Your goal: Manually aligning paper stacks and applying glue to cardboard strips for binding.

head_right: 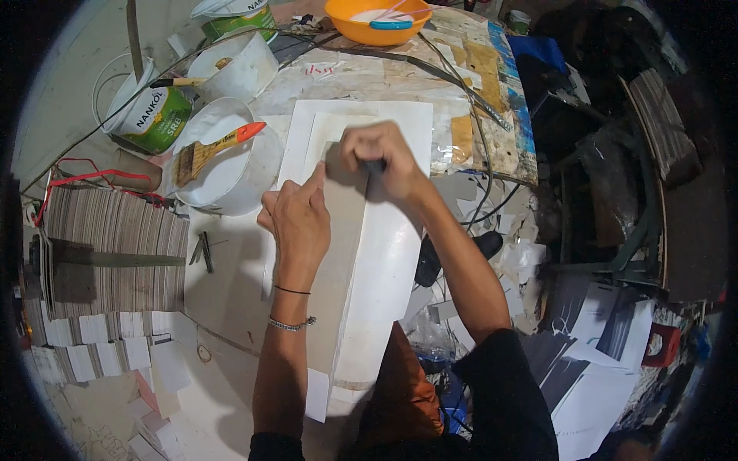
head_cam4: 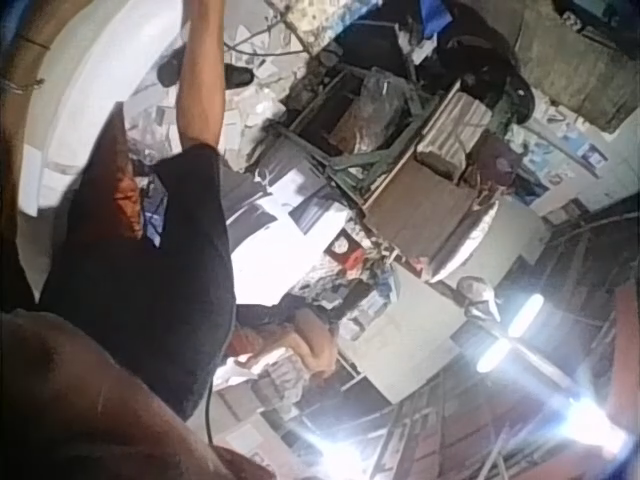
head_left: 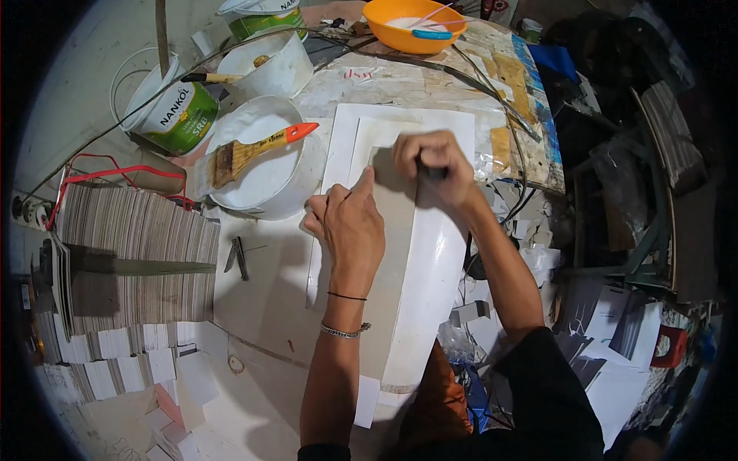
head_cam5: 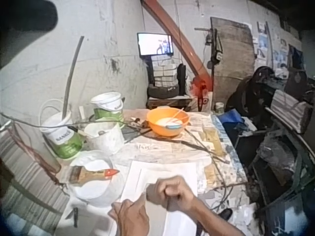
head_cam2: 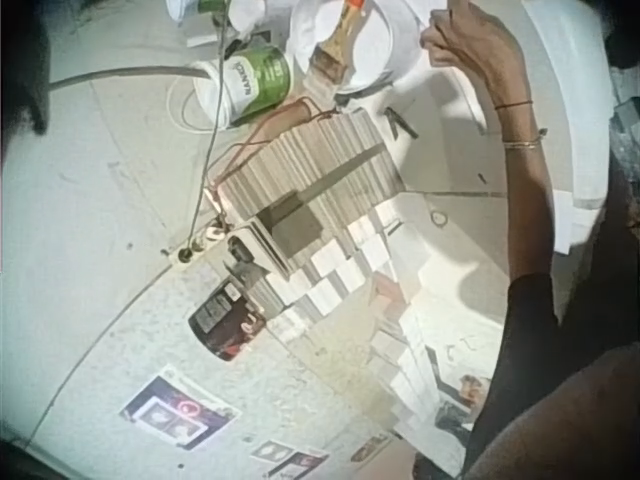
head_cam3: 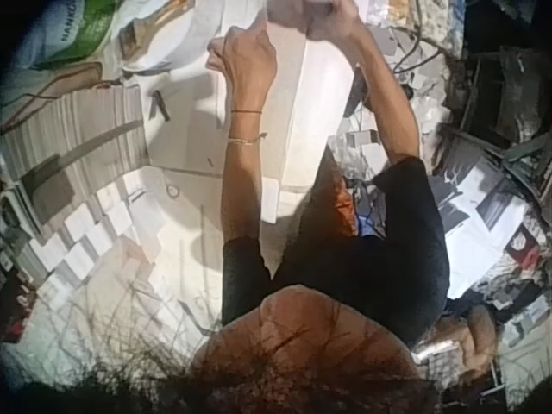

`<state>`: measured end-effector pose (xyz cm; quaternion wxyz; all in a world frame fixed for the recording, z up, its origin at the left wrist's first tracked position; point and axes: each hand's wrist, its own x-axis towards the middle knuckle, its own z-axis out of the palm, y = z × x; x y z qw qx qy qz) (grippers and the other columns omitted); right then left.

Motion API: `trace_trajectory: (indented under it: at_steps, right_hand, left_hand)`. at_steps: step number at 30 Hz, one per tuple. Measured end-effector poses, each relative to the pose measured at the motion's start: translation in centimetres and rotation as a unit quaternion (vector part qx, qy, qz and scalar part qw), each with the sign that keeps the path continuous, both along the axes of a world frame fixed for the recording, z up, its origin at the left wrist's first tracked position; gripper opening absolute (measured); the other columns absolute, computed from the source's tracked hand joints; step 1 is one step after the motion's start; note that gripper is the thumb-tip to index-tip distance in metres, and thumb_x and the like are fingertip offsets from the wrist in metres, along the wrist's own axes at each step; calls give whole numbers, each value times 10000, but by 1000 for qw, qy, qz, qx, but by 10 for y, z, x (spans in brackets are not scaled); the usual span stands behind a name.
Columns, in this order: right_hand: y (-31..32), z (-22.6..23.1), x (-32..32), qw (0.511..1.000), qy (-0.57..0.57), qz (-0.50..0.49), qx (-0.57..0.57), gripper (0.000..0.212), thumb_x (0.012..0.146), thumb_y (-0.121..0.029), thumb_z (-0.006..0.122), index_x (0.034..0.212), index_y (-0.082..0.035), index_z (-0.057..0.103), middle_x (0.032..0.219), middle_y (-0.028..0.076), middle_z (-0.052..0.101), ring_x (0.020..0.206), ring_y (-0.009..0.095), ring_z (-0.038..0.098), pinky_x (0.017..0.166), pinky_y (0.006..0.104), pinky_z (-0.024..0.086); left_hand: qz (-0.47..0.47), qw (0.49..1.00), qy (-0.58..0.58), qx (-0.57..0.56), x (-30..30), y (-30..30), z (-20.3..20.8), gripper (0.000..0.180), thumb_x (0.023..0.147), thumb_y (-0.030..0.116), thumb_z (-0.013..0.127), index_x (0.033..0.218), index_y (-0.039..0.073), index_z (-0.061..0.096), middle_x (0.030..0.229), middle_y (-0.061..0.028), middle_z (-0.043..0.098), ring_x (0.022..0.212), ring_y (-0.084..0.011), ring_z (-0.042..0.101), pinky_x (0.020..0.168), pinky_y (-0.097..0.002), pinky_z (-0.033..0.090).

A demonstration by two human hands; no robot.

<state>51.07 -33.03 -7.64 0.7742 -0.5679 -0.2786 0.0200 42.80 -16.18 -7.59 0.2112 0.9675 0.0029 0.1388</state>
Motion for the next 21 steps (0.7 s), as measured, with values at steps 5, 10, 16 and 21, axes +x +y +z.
trace_trajectory:
  at_steps: [5, 10, 16, 21]
  right_hand:
    - [10, -9, -30, 994, -79, 60, -39, 391, 715, -383, 577, 687, 6, 543, 655, 76, 545, 697, 155, 482, 659, 297, 372]
    - [0, 0, 8, 999, -23, -31, -30, 469, 798, -418, 549, 673, 34, 543, 656, 90, 542, 660, 191, 491, 671, 319, 388]
    - [16, 0, -28, 996, -30, 82, -5, 406, 733, -388, 586, 676, 11, 536, 645, 86, 524, 642, 188, 471, 654, 329, 390]
    - [-8, -1, 3, 998, -11, -38, -48, 426, 771, -397, 578, 687, 20, 553, 665, 79, 549, 656, 185, 487, 648, 316, 388]
  left_hand:
    - [8, 1000, -1, 4, -4, 2, 0, 397, 988, 127, 613, 1341, 278, 712, 924, -65, 581, 1001, -316, 475, 918, -510, 314]
    - [6, 1000, 4, -6, -2, -1, 3, 388, 990, 125, 610, 1338, 261, 713, 923, -63, 586, 996, -313, 472, 910, -497, 312]
    - [10, 1000, 8, -7, -7, 7, 5, 373, 1000, 140, 598, 1342, 238, 710, 914, -66, 584, 987, -301, 462, 911, -489, 306]
    - [-16, 1000, -2, -13, -7, -8, 2, 410, 983, 98, 597, 1356, 234, 702, 945, -44, 559, 1008, -283, 450, 937, -476, 298]
